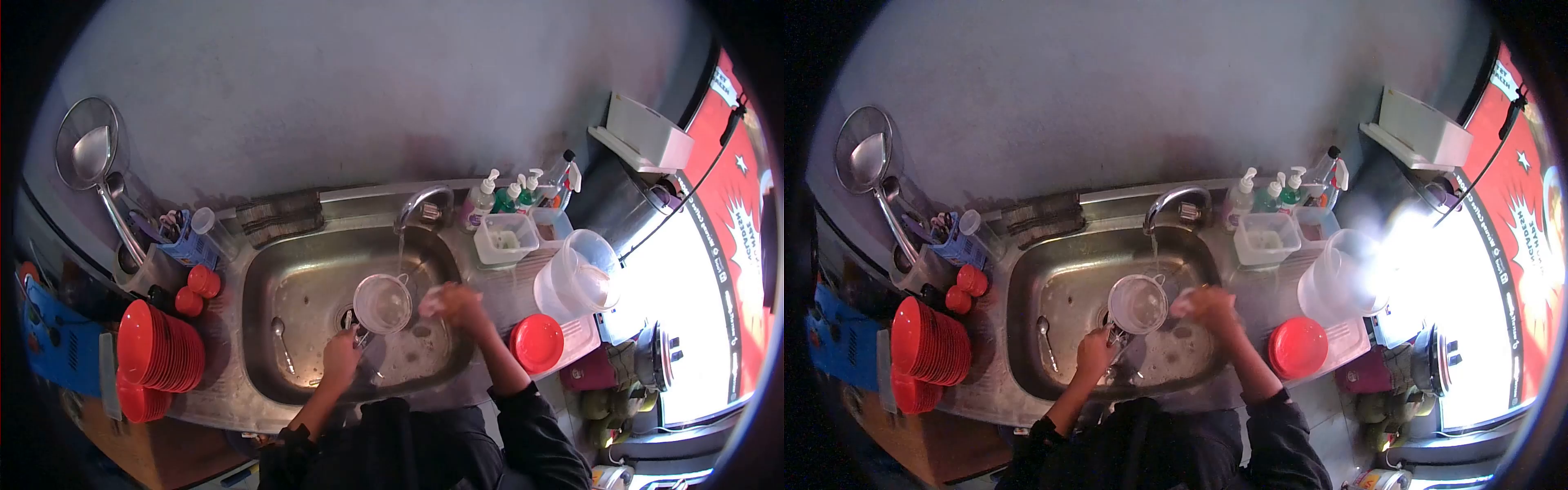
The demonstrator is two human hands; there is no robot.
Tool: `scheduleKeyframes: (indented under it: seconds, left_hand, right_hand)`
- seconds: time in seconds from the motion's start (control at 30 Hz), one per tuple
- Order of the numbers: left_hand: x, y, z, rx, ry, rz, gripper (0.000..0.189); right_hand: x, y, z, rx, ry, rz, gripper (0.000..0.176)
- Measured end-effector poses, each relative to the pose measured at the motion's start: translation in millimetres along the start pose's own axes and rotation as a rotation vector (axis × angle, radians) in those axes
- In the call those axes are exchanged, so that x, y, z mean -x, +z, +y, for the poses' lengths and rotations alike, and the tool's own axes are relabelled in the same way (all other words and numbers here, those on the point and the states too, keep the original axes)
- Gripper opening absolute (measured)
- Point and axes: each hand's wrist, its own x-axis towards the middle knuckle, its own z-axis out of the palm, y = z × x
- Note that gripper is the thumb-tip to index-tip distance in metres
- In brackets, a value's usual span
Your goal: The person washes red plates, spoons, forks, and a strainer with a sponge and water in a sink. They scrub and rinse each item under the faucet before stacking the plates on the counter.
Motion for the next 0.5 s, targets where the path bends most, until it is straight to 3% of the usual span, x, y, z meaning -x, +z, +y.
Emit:
scheduleKeyframes:
  seconds: [0.07, 0.13, 0.2, 0.23, 0.3, 0.4, 0.47, 0.5]
  left_hand:
    - [-8, -8, 8, 0.106, -0.034, -0.033, 0.033]
    - [-13, -5, 8, 0.207, -0.062, -0.073, 0.028]
    - [-20, 19, -5, 0.331, 0.020, 0.035, 0.019]
    - [-23, 29, -9, 0.330, 0.026, 0.035, 0.019]
    - [-29, 45, -11, 0.924, -0.088, -0.029, 0.022]
    - [-37, 36, 0, 1.037, -0.116, -0.166, 0.024]
    - [-44, 28, 2, 1.046, -0.141, -0.259, 0.023]
    - [-49, 26, 2, 1.053, -0.169, -0.357, 0.023]
  right_hand:
    - [0, -52, 0, 0.180, 0.429, 0.225, 0.023]
    - [6, -90, 5, 0.376, 0.434, 0.476, 0.025]
    - [6, -112, 28, 0.393, 0.328, 0.609, 0.029]
    - [6, -117, 40, 0.394, 0.331, 0.614, 0.029]
    - [1, -115, 69, 0.477, 0.246, 0.572, 0.029]
    - [-3, -78, 128, 0.374, 0.242, 0.534, 0.028]
    - [-6, -65, 131, 0.309, 0.250, 0.490, 0.026]
    - [-13, -60, 117, 0.140, 0.271, 0.644, 0.025]
